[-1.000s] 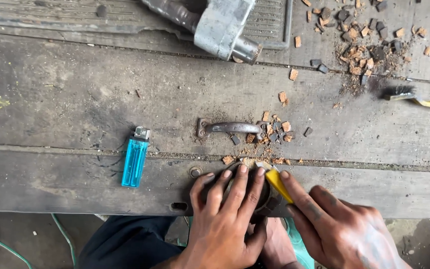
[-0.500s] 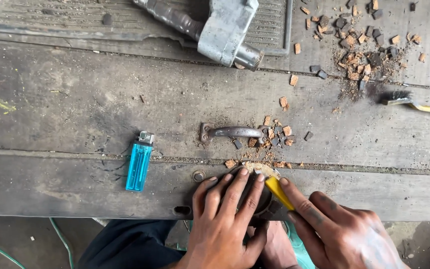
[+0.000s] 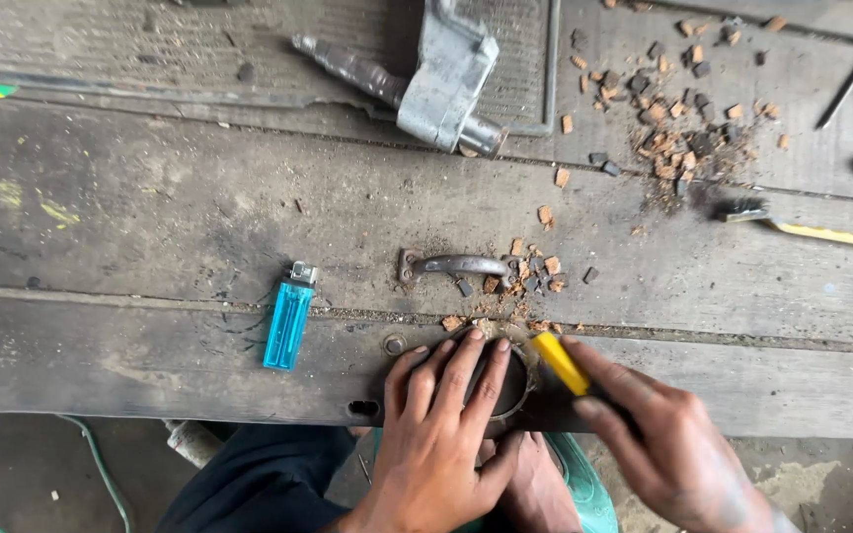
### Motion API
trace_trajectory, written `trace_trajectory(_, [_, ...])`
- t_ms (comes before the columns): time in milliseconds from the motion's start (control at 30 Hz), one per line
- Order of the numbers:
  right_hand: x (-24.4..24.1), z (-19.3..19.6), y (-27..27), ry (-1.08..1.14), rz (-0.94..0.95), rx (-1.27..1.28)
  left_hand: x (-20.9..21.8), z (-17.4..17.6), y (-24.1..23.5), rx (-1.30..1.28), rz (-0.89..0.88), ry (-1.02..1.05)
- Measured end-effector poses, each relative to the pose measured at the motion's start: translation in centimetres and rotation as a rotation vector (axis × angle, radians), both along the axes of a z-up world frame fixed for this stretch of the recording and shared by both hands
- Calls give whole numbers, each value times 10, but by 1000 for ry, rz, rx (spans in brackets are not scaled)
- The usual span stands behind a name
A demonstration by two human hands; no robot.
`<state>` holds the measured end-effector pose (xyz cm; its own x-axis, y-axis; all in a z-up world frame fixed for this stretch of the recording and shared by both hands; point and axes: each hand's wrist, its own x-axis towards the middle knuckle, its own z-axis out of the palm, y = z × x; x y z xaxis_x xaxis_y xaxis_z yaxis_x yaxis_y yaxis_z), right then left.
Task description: Scraping old gasket material or debris from a motorcycle clutch plate using a utility knife
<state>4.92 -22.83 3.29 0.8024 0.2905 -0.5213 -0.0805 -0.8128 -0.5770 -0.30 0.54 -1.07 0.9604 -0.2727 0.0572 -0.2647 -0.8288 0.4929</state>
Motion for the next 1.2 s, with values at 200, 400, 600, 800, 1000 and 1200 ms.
trace_trajectory(200, [-17, -5, -67, 464, -613, 616, 4, 4, 1, -3, 10, -59])
trace_trajectory(400, [-76, -5, -115, 189, -653, 550, -2, 0, -2, 105, 23, -62])
trace_trajectory(600, [-110, -31, -128, 49, -716, 494, -6, -9, -4, 152, 27, 38])
trace_trajectory(800, [-146, -28, -158, 118, -509, 40, -5, 7, -12, 156, 32, -4])
trace_trajectory(1000, [-176, -25, -171, 5, -732, 558, -17, 22, -20, -9, 29, -4])
trace_trajectory(1200, [-143, -36, -177, 6, -749, 523, -36, 29, -25, -119, -32, -43])
